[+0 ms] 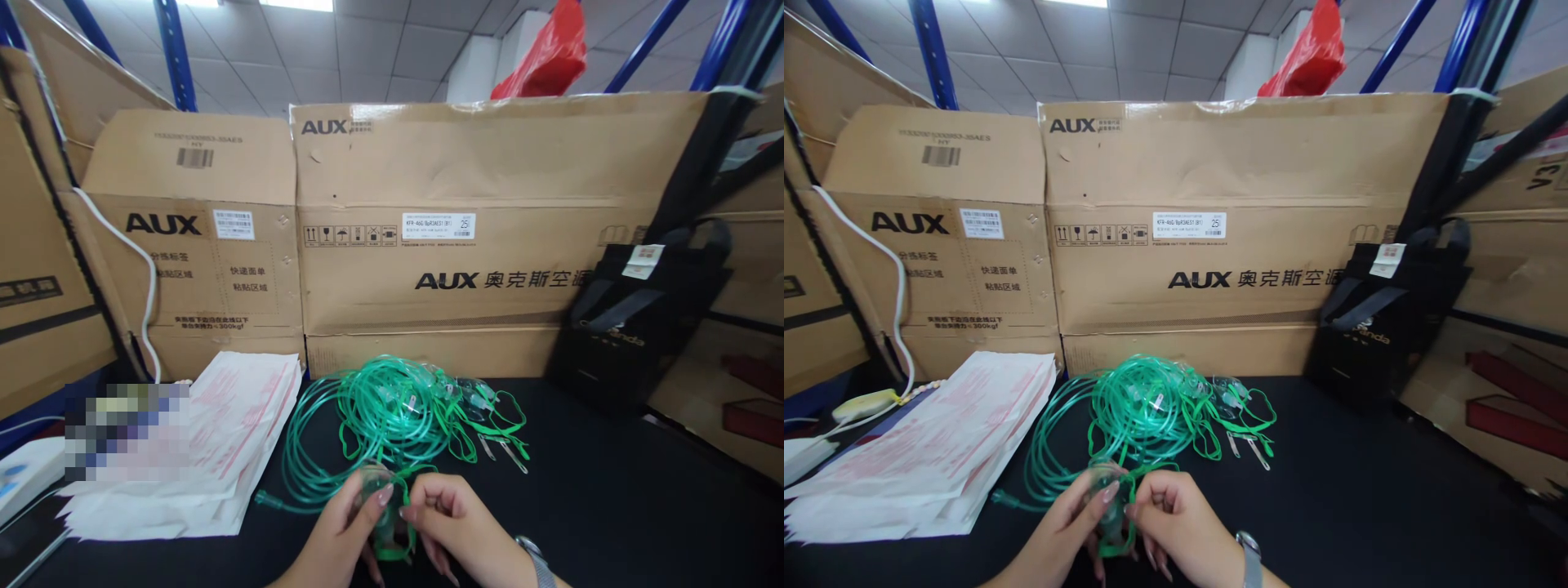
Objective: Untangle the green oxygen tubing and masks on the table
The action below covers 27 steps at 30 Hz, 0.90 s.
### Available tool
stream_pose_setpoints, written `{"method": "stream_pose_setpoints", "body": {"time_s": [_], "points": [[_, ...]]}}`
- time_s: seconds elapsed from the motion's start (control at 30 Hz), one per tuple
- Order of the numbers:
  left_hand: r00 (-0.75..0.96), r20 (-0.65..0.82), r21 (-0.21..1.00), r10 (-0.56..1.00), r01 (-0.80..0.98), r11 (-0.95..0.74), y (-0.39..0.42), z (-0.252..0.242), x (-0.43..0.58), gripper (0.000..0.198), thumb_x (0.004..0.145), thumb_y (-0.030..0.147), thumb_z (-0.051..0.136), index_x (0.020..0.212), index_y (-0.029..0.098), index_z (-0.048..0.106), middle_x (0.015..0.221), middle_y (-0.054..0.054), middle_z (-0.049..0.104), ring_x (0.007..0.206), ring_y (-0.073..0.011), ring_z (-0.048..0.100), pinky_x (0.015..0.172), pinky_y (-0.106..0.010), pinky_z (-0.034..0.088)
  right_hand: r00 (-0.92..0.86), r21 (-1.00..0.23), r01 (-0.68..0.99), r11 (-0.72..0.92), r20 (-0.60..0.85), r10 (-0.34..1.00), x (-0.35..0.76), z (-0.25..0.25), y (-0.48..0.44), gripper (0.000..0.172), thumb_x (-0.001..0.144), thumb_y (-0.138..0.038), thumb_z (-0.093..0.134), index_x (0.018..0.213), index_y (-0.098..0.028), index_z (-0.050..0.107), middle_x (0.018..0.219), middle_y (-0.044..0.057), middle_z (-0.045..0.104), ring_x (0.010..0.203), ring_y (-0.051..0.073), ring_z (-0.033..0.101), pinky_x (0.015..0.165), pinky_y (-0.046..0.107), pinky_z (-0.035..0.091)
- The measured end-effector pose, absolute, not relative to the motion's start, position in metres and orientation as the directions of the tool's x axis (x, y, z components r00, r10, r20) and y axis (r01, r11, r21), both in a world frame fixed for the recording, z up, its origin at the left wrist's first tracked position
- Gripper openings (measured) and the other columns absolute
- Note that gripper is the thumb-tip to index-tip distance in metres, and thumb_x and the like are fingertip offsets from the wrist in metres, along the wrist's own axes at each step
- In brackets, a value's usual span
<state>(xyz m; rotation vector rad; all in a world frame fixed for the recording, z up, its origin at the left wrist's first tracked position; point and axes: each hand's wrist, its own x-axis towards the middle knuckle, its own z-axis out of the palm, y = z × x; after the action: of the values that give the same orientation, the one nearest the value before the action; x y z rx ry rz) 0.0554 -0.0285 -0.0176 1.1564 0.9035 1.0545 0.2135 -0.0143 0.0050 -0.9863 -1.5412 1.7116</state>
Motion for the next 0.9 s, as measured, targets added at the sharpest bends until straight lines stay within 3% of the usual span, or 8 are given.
{"method": "stream_pose_setpoints", "body": {"time_s": [0.13,0.27,0.53,0.63,0.73,0.9], "points": [[0.198,-0.015,0.969,0.980,-0.238,0.063,-0.026,-0.018,0.056,0.035,0.072,0.046,0.059,0.093,0.018,0.052,0.061,0.004,0.053,0.049,-0.0103,0.053,0.037,-0.020,0.047,-0.469,-0.981,0.182,-0.070,-0.149,0.870,0.209,0.005,-0.025,0.030,0.068,-0.040,0.061,0.059,-0.018,0.043,0.035,-0.011,0.037,0.027,0.002,0.031,0.028,0.014,0.020],[0.177,-0.036,0.950,0.983,-0.299,0.089,-0.025,-0.015,0.054,0.028,0.073,0.041,0.060,0.086,0.017,0.051,0.060,0.003,0.056,0.051,-0.0111,0.055,0.040,-0.019,0.046,-0.440,-0.957,0.286,0.035,-0.099,0.893,0.206,0.005,-0.033,0.022,0.069,-0.028,0.058,0.056,-0.018,0.043,0.041,-0.009,0.039,0.033,0.002,0.032,0.034,0.016,0.022],[0.125,-0.069,0.951,0.990,-0.292,0.103,-0.025,-0.011,0.052,0.027,0.072,0.040,0.061,0.085,0.018,0.051,0.070,-0.002,0.065,0.065,-0.0183,0.063,0.040,-0.020,0.046,-0.552,-0.964,0.250,0.088,-0.067,0.831,0.208,-0.007,-0.033,0.014,0.064,-0.019,0.052,0.053,-0.017,0.044,0.048,-0.006,0.043,0.043,0.003,0.035,0.041,0.016,0.025],[0.107,-0.087,0.950,0.990,-0.292,0.115,-0.024,-0.012,0.052,0.030,0.072,0.043,0.060,0.088,0.019,0.050,0.075,-0.004,0.066,0.073,-0.0215,0.065,0.039,-0.019,0.046,-0.634,-0.959,0.248,0.138,-0.053,0.772,0.207,-0.009,-0.034,0.019,0.064,-0.023,0.055,0.051,-0.016,0.043,0.049,-0.006,0.041,0.044,0.003,0.032,0.042,0.016,0.024],[0.111,-0.093,0.946,0.989,-0.301,0.122,-0.024,-0.011,0.051,0.029,0.075,0.042,0.056,0.090,0.019,0.050,0.078,-0.004,0.066,0.074,-0.0214,0.065,0.039,-0.019,0.046,-0.607,-0.957,0.258,0.131,-0.056,0.793,0.207,-0.006,-0.034,0.024,0.065,-0.027,0.058,0.051,-0.016,0.043,0.048,-0.007,0.041,0.044,0.003,0.033,0.042,0.016,0.025],[0.143,-0.043,0.960,0.989,-0.267,0.081,-0.024,-0.013,0.053,0.027,0.077,0.043,0.055,0.086,0.017,0.051,0.064,0.002,0.059,0.052,-0.0121,0.059,0.039,-0.019,0.047,-0.512,-0.968,0.250,-0.007,-0.139,0.847,0.210,0.002,-0.025,0.032,0.074,-0.047,0.053,0.064,-0.019,0.040,0.042,-0.009,0.041,0.031,0.004,0.035,0.032,0.016,0.025]]}}
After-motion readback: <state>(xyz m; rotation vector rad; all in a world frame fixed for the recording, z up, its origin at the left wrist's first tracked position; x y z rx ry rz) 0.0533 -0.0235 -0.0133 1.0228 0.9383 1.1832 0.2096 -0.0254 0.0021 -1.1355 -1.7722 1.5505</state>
